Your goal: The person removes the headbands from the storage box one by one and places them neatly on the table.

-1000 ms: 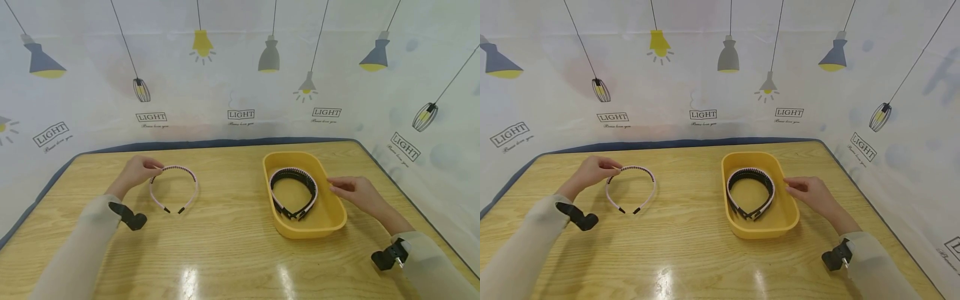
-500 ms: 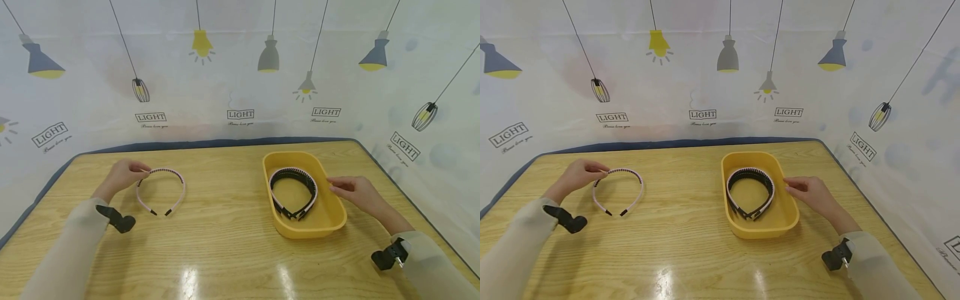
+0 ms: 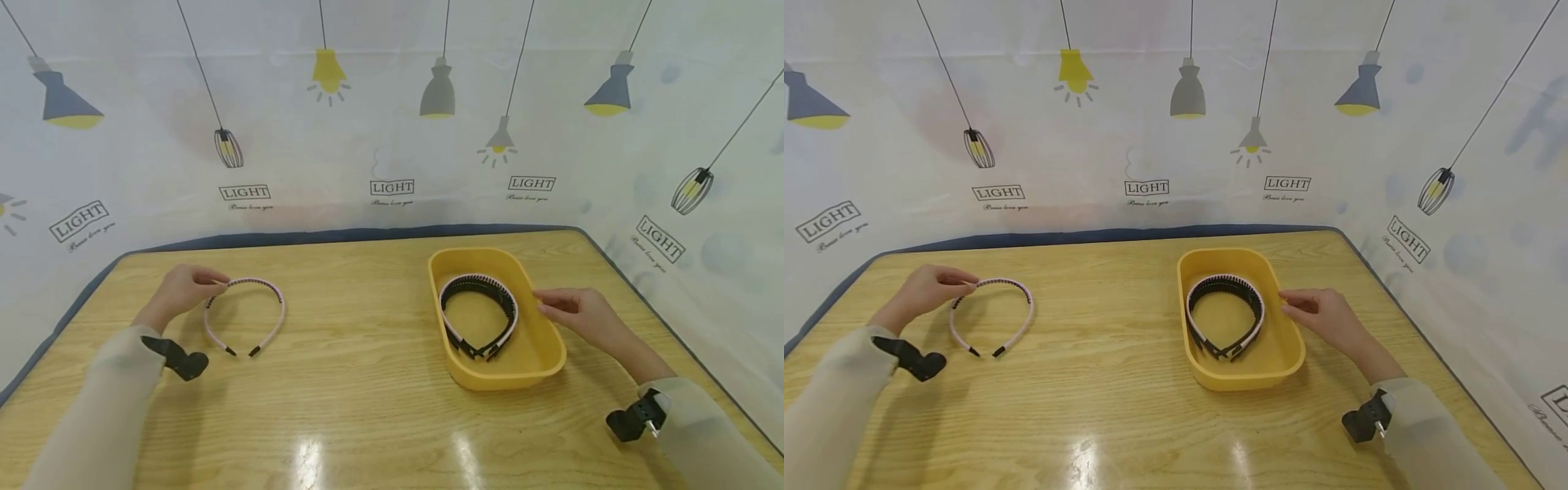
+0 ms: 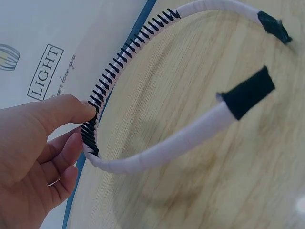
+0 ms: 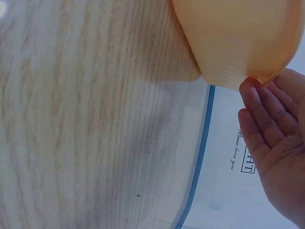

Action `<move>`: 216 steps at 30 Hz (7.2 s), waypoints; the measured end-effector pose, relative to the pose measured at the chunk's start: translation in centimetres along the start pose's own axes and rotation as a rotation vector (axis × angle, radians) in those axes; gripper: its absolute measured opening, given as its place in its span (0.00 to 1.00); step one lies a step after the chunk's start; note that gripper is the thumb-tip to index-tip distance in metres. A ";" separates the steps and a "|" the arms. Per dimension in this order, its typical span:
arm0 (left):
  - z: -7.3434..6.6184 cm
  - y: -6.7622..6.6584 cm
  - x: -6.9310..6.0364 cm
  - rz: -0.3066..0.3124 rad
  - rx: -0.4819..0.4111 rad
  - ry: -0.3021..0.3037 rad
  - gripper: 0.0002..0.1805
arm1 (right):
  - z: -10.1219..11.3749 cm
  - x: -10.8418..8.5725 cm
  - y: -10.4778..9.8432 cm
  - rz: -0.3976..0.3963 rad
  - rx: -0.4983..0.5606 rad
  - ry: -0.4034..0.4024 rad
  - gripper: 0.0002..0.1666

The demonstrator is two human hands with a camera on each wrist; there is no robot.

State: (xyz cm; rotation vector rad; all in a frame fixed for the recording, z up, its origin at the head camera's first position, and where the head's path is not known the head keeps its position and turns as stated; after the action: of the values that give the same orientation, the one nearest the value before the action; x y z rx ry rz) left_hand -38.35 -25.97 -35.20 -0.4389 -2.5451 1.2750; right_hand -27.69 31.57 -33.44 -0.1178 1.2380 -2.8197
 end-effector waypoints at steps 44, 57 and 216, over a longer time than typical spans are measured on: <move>4.5 1.1 -1.2 -0.038 -0.053 -0.086 0.22 | 0.0 0.0 0.0 -0.003 -0.027 0.017 0.21; 4.9 1.1 -1.3 -0.032 -0.036 -0.098 0.25 | 0.0 -0.2 0.1 -0.001 -0.010 0.010 0.21; -30.6 21.6 16.6 0.241 -0.165 0.460 0.12 | -0.8 0.0 0.3 0.001 0.010 0.027 0.22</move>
State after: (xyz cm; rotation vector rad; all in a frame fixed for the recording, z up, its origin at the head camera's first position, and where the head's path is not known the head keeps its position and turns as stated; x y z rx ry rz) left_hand -39.29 14.97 -33.31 -0.9754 -2.2536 0.9003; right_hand -27.75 31.97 -34.22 -0.0795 1.2293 -2.8353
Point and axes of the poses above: each hand's wrist, its own x-axis towards the middle knuckle, its own y-axis out of the palm, z = x × y, the point moved 10 cm from there along x, towards the middle knuckle, and after that the axes turned 12 degrees about y, right-handed, at the moved point
